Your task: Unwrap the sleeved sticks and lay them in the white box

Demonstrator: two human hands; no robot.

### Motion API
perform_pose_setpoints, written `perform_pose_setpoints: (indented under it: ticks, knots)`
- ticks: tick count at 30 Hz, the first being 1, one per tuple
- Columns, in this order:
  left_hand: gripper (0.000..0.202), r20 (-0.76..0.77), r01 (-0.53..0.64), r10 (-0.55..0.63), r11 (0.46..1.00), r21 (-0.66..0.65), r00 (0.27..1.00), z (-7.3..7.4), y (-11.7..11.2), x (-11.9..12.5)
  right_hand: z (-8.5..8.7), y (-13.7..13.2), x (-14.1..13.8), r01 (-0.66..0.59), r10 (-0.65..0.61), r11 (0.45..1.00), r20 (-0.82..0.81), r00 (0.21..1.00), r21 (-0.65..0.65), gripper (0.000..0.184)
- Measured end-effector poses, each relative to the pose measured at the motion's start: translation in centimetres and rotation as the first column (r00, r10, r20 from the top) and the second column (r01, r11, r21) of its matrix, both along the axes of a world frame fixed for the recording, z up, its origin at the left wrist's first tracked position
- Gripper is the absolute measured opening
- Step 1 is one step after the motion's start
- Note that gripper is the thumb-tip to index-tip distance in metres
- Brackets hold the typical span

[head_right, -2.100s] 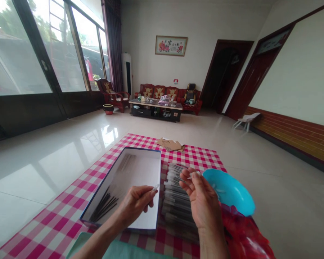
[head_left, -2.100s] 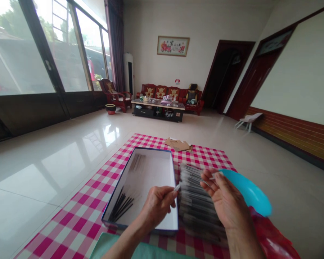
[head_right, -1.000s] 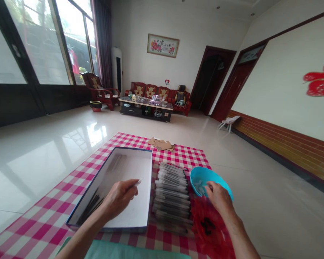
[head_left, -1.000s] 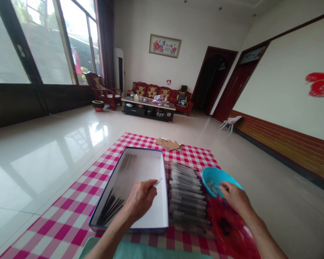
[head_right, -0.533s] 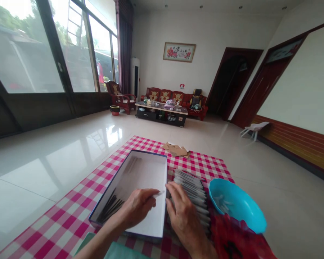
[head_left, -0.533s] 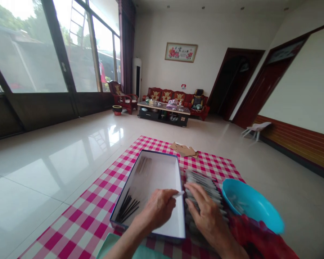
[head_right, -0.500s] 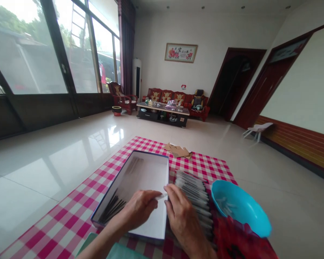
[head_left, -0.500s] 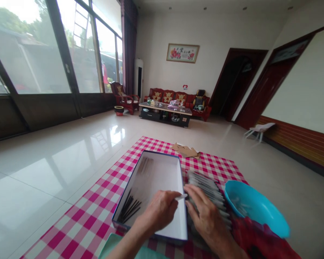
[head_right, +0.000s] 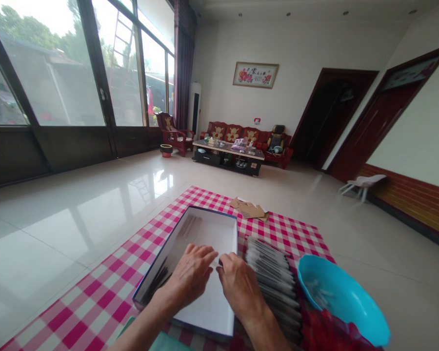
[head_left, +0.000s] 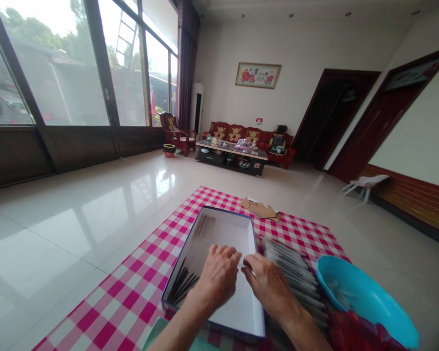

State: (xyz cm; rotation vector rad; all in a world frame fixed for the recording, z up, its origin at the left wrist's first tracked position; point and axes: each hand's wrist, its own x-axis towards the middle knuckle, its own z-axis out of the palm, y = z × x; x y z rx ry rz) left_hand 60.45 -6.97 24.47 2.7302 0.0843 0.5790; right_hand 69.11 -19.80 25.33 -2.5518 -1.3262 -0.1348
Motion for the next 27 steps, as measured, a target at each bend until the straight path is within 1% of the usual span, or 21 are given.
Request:
perform_pose_setpoints:
  ticks: [2,4,6,8,10,12,15,17,20,23,25,27]
  knots:
    - [0.036,0.101,-0.106,0.110,0.993,-0.046,0.989,-0.1,1.7,0.0,-0.4,1.9,1.5,0.085,-0.085,0.996,-0.016,0.996,-0.031,0.013]
    - [0.037,0.137,-0.217,0.232,0.969,-0.115,0.963,-0.3,3.8,-0.1,-1.2,4.1,3.1,0.148,-0.150,0.988,-0.031,0.988,-0.047,0.014]
    - [0.035,0.112,-0.304,0.326,0.936,-0.177,0.939,-0.6,5.8,-0.3,-2.2,6.3,4.7,0.190,-0.193,0.980,-0.052,0.980,-0.061,0.015]
    - [0.033,0.070,-0.366,0.387,0.907,-0.208,0.919,-0.9,7.3,-0.4,-3.2,8.4,5.9,0.215,-0.222,0.973,-0.078,0.972,-0.081,0.015]
    - [0.032,0.034,-0.403,0.420,0.889,-0.217,0.907,-1.0,8.1,-0.6,-4.2,10.2,6.7,0.231,-0.242,0.967,-0.107,0.964,-0.103,0.019]
    - [0.031,0.005,-0.418,0.429,0.881,-0.222,0.903,-1.0,8.4,-0.7,-5.0,11.7,7.0,0.245,-0.261,0.962,-0.135,0.956,-0.121,0.024]
    - [0.030,-0.030,-0.428,0.435,0.868,-0.252,0.900,-1.0,8.7,-0.8,-6.0,13.4,6.7,0.259,-0.280,0.957,-0.172,0.945,-0.135,0.026]
    - [0.031,-0.026,-0.433,0.443,0.861,-0.267,0.896,-1.2,8.9,-0.8,-6.3,14.2,6.4,0.264,-0.286,0.955,-0.191,0.939,-0.134,0.026]
    - [0.032,0.002,-0.443,0.457,0.863,-0.241,0.889,-1.5,9.2,-0.7,-6.3,14.8,5.8,0.266,-0.285,0.957,-0.207,0.936,-0.116,0.027]
    - [0.032,0.006,-0.431,0.446,0.868,-0.245,0.895,-1.5,9.1,-0.6,-5.1,13.9,5.2,0.244,-0.252,0.968,-0.204,0.946,-0.066,0.026]
    - [0.032,0.001,-0.423,0.436,0.873,-0.243,0.900,-1.3,8.7,-0.6,-3.8,11.9,4.7,0.216,-0.214,0.976,-0.188,0.959,-0.012,0.021]
    - [0.031,-0.024,-0.410,0.417,0.880,-0.238,0.909,-1.1,8.1,-0.4,-2.5,8.7,4.3,0.192,-0.181,0.980,-0.159,0.970,0.052,0.017]
